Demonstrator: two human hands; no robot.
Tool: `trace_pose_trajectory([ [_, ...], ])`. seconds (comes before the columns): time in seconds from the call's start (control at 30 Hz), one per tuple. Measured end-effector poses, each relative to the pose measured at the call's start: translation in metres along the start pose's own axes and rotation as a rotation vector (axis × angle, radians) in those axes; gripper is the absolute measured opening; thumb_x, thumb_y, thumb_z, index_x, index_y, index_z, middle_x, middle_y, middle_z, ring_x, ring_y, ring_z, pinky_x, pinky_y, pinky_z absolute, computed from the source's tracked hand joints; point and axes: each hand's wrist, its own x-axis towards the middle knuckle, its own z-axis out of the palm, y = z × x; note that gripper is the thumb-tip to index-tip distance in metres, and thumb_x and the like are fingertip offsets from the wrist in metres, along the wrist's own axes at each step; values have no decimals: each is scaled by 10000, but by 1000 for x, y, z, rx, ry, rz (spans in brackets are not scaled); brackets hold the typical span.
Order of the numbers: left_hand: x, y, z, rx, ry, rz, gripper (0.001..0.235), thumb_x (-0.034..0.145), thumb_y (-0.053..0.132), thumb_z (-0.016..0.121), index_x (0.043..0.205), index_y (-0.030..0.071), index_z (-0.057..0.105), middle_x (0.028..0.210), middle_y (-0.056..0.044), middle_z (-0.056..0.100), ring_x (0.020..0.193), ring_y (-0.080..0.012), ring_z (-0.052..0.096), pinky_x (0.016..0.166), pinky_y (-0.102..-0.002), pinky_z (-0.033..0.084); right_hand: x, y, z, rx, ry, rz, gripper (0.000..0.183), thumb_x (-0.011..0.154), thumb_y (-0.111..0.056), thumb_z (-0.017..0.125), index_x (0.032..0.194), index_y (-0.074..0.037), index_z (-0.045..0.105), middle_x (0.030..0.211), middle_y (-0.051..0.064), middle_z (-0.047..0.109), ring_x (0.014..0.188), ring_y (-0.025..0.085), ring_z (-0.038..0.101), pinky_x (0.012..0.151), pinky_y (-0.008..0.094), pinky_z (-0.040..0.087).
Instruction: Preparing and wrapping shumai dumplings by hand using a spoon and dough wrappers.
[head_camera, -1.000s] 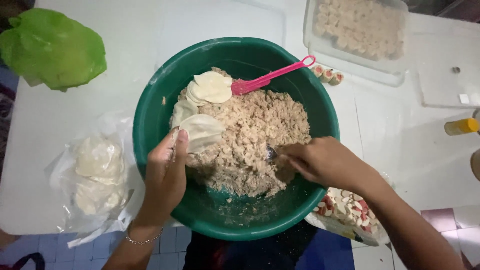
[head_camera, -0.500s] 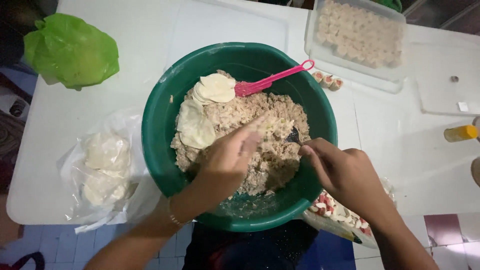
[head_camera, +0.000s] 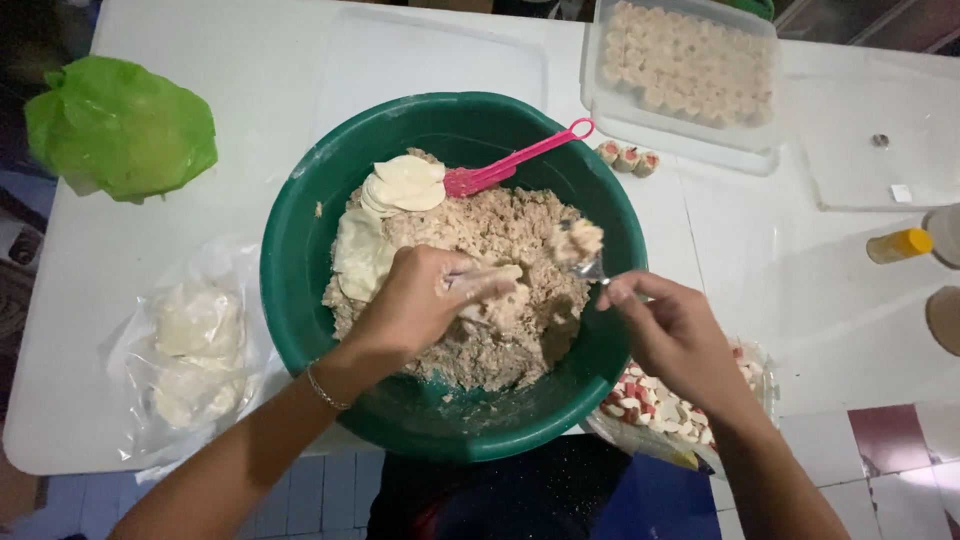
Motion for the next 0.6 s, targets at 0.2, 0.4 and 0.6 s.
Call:
trace_pose_trajectory([
  [0.2,34,-15,-3,263,167,328,267,1035,169,566,912,-40,678,662,-166,659,518,-231,659,440,-270,503,9,-20,11,-405,106,31,236,1002,-146,543,1032,2,724,506,162,633,342,261,564,429,322,475],
  [0.4,34,1,-10,281,419,402,296,1063,283,469,935,39,579,613,-199,613,618,-374,661,595,-490,505,14,-55,8,-945,1,244,281,1019,-233,531,1105,-67,741,673,157,735,511,298,701,554,347,536],
  [0.6,45,-13,-23,-274,350,279,369,1073,309,418,1008,-10,592,891,-163,668,854,-198,663,762,-414,579,54,-45,11,-1444,-206,196,226,1004,-207,536,998,-130,748,617,36,691,485,159,680,532,241,531],
])
